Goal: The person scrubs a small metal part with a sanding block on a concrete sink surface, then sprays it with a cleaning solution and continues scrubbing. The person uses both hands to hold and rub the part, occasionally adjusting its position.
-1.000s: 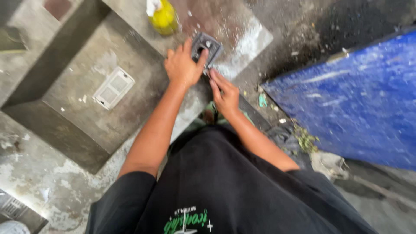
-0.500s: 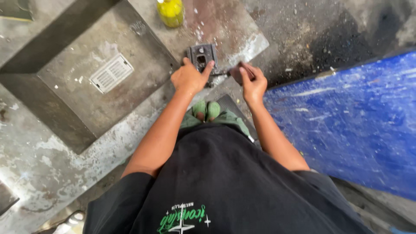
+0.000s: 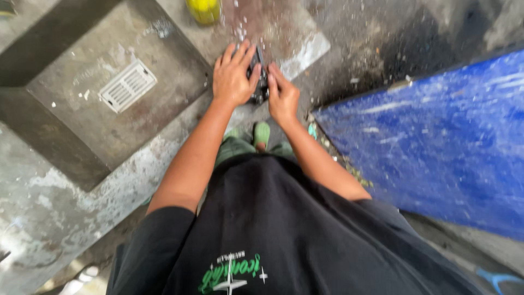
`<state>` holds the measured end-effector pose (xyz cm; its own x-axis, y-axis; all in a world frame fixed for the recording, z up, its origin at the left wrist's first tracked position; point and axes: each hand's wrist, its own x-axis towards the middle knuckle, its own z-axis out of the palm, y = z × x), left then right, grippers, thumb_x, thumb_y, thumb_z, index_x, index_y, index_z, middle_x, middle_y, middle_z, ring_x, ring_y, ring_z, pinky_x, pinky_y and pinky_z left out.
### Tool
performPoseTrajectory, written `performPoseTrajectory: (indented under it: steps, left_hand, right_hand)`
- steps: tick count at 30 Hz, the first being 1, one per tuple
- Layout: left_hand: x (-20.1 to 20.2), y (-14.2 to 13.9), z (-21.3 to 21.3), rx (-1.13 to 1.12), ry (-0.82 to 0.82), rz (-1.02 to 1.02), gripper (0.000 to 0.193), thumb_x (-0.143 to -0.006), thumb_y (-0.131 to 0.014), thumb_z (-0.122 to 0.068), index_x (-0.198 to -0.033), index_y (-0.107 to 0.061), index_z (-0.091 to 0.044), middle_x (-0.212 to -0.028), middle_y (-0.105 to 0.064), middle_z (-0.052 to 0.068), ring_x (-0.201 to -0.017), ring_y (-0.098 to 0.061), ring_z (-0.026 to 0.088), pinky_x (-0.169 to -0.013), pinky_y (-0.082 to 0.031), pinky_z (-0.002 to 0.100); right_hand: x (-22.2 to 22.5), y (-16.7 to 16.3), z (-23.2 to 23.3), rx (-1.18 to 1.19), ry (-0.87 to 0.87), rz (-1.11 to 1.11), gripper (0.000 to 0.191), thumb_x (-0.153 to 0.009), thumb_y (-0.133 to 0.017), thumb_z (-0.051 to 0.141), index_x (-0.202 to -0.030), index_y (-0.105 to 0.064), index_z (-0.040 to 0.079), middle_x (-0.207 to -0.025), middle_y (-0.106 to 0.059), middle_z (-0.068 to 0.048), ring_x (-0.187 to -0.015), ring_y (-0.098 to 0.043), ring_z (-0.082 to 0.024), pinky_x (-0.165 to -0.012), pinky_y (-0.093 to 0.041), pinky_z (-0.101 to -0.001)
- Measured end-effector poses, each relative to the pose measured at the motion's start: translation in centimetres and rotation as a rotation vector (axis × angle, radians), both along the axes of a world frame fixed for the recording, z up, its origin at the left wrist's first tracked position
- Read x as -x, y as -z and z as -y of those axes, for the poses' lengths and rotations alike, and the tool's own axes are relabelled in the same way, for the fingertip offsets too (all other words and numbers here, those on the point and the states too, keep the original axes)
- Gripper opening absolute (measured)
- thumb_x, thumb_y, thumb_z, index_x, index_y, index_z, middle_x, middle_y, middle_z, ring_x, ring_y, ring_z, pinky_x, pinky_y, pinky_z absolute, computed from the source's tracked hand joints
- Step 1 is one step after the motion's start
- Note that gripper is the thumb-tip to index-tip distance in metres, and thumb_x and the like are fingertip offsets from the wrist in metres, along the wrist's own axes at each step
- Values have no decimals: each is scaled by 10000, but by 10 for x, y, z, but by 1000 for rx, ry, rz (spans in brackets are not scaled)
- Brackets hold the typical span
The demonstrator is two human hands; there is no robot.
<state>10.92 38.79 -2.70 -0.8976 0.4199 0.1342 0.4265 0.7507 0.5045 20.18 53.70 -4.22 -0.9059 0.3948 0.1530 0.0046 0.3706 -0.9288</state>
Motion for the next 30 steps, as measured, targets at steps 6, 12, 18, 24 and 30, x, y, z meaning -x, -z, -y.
performPoseTrajectory:
  steps: [6, 12, 18, 24, 30]
  left_hand:
    - [9, -3, -2, 80, -51, 19, 565, -966, -546, -494, -1444, -587, -196, -1534, -495, 46, -1395, -408, 361, -1072, -337, 576]
    - [5, 3, 2, 75, -42, 11, 526, -1030, -533, -473, -1472, -573, -193, -1567, -508, 36, -1426, -424, 345, -1091, -368, 552]
    - [9, -6, -1, 100, -81, -24, 511, -984, -563, -455, -1424, -608, -199, -1512, -532, 48, -1371, -445, 343, -1010, -369, 586]
    - [6, -6, -8, 70, -99, 3, 500, -977, -569, -437, -1428, -607, -224, -1498, -549, 25, -1370, -459, 334, -1008, -391, 552]
    - [7, -10, -10, 79, -100, -1, 503, -984, -579, -426, -1433, -616, -202, -1500, -548, 44, -1360, -456, 342, -986, -387, 561]
  right_hand:
    - [-3, -6, 1, -269, -41, -64, 332, -1015, -640, 105, -1324, -674, -11, -1301, -698, -210, -1228, -689, -342, -1050, -536, -387]
    - [7, -1, 0, -181, 6, 108, 288, -1021, -646, 119, -1287, -713, 30, -1273, -724, -186, -1181, -717, -309, -1033, -552, -371]
    - [5, -12, 0, -280, -142, 7, 343, -1028, -623, 100, -1354, -647, -5, -1415, -620, -236, -1322, -622, -364, -1105, -494, -415]
    - [2, -1, -7, -224, -122, 16, 353, -1065, -576, 112, -1397, -622, 4, -1462, -597, -227, -1359, -599, -354, -1130, -478, -408]
    - [8, 17, -9, 345, -104, 119, 434, -1139, -449, 242, -1441, -572, -45, -1469, -629, -165, -1354, -600, -235, -1159, -445, -354]
